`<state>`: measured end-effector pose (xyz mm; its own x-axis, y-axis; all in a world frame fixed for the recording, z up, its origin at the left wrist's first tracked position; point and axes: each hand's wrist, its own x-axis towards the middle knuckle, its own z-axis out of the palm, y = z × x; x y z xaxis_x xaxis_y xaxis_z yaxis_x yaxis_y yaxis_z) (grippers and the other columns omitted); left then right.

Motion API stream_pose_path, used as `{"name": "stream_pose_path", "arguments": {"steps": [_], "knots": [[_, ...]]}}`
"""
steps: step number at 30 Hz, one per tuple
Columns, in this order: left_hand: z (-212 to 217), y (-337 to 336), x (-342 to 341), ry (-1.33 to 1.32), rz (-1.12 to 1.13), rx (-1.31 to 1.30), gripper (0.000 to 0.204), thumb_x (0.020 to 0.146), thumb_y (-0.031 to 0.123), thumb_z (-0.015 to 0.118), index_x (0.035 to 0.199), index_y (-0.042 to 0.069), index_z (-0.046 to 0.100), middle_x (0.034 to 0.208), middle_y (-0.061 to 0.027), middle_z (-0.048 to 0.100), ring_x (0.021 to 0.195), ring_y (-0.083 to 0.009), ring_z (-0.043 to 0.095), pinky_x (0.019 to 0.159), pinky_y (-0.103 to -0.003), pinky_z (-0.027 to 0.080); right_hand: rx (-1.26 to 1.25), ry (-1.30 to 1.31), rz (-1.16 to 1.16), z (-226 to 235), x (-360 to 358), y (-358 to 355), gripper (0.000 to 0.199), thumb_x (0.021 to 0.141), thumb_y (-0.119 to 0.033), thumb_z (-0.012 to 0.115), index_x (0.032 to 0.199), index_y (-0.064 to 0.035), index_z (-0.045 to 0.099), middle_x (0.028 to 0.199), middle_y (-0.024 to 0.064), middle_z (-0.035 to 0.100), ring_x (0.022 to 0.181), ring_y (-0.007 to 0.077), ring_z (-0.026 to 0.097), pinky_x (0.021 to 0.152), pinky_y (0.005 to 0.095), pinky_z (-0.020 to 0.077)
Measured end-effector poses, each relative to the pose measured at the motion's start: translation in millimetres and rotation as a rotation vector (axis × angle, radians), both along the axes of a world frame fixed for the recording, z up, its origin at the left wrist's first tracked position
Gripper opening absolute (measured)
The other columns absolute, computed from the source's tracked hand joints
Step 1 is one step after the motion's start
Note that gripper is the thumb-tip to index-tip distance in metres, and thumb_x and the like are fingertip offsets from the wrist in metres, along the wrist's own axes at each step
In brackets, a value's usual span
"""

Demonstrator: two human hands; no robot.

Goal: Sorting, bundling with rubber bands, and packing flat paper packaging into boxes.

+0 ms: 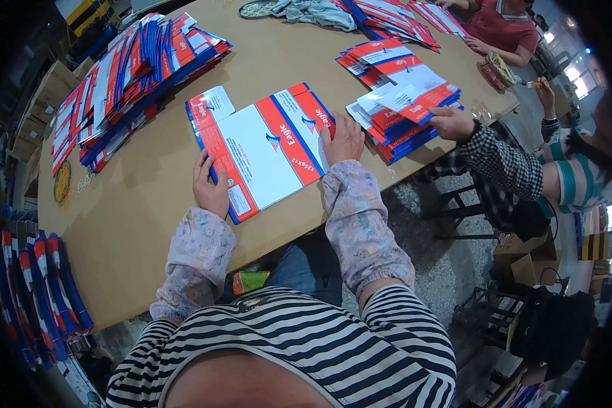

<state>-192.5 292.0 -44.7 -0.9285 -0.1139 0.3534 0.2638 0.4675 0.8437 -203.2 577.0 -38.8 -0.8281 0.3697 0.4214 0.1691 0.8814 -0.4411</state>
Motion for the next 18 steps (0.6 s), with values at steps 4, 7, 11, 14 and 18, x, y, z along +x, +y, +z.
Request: {"name": "stream_pose_path", "arguments": {"steps": [4, 7, 11, 14, 18], "knots": [[2.7, 0.4, 1.1, -0.002, 0.007, -0.068, 0.036, 0.079, 0.000, 0.059, 0.114, -0.006, 0.057, 0.134, -0.0136, 0.046, 0.123, -0.0263, 0.046, 0.101, -0.033, 0.038, 0.017, 0.010, -0.021, 0.5, 0.0, -0.6, 0.041, 0.080, -0.025, 0.064, 0.118, -0.0110, 0.056, 0.112, 0.0083, 0.058, 0.108, 0.0269, 0.050, 0.093, 0.0398, 0.0386], [5.8, 1.4, 2.4, 0.002, -0.001, -0.084, 0.035, 0.079, 0.001, 0.059, 0.114, -0.005, 0.057, 0.133, -0.0137, 0.046, 0.122, -0.0269, 0.047, 0.101, -0.033, 0.038, 0.006, 0.021, -0.016, -0.1, -1.0, 0.3, 0.040, 0.080, -0.026, 0.063, 0.117, -0.0113, 0.057, 0.112, 0.0085, 0.058, 0.107, 0.0270, 0.051, 0.093, 0.0399, 0.0385], [7.1, 2.4, 4.0, 0.003, -0.019, -0.075, 0.034, 0.079, 0.001, 0.058, 0.112, -0.004, 0.058, 0.132, -0.0143, 0.047, 0.122, -0.0282, 0.046, 0.101, -0.035, 0.037, -0.006, 0.015, -0.023, 0.4, 0.0, 0.0, 0.039, 0.080, -0.025, 0.063, 0.116, -0.0114, 0.058, 0.111, 0.0089, 0.058, 0.106, 0.0272, 0.051, 0.093, 0.0399, 0.0386], [5.2, 1.3, 3.5, 0.018, -0.039, -0.070, 0.033, 0.079, 0.002, 0.059, 0.111, -0.004, 0.058, 0.132, -0.0146, 0.047, 0.123, -0.0286, 0.045, 0.102, -0.035, 0.037, -0.012, 0.014, -0.016, 1.2, 0.8, -0.2, 0.037, 0.080, -0.025, 0.063, 0.115, -0.0110, 0.058, 0.110, 0.0091, 0.058, 0.106, 0.0271, 0.051, 0.092, 0.0400, 0.0390], [4.1, 0.1, 2.5, 0.029, -0.054, -0.106, 0.032, 0.078, 0.002, 0.059, 0.110, -0.004, 0.059, 0.132, -0.0147, 0.047, 0.122, -0.0287, 0.045, 0.102, -0.035, 0.037, 0.014, 0.022, -0.020, -0.6, -0.3, 0.7, 0.036, 0.080, -0.024, 0.062, 0.114, -0.0107, 0.058, 0.109, 0.0081, 0.057, 0.104, 0.0267, 0.051, 0.091, 0.0403, 0.0389]]}}
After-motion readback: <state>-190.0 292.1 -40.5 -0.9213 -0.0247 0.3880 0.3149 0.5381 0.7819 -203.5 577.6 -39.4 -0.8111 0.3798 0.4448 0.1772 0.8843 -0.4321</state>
